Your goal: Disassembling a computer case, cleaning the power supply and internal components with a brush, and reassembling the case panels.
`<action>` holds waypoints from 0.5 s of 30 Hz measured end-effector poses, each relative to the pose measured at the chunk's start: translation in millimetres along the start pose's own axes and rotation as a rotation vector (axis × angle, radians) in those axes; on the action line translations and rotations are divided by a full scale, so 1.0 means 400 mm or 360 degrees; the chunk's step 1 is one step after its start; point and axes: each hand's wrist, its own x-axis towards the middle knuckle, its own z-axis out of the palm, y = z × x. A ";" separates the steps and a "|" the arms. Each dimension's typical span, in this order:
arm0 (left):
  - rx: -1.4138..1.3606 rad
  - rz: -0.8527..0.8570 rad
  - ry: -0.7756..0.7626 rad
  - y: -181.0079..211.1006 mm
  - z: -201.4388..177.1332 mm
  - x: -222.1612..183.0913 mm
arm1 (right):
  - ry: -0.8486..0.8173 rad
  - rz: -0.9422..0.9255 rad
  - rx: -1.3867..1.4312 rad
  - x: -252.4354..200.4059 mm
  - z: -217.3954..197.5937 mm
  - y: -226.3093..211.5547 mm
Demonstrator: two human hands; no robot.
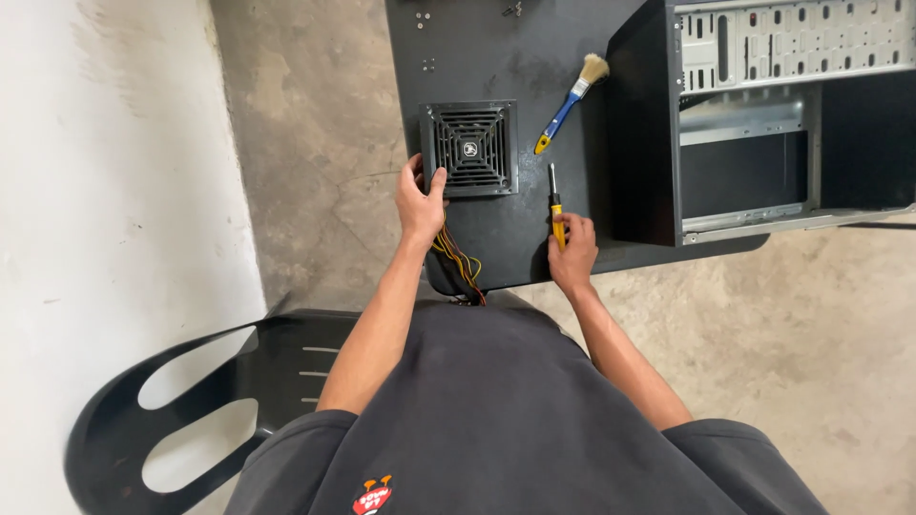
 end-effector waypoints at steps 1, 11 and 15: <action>0.0001 -0.0004 -0.0012 -0.002 -0.001 0.008 | 0.0003 0.0011 -0.0004 0.009 -0.001 -0.009; 0.0218 0.0282 0.0142 -0.127 0.038 0.147 | -0.0364 0.0156 0.0228 0.097 -0.009 -0.032; 0.0272 0.0330 0.0198 -0.098 0.050 0.132 | -0.0586 0.0180 0.0036 0.122 0.006 -0.022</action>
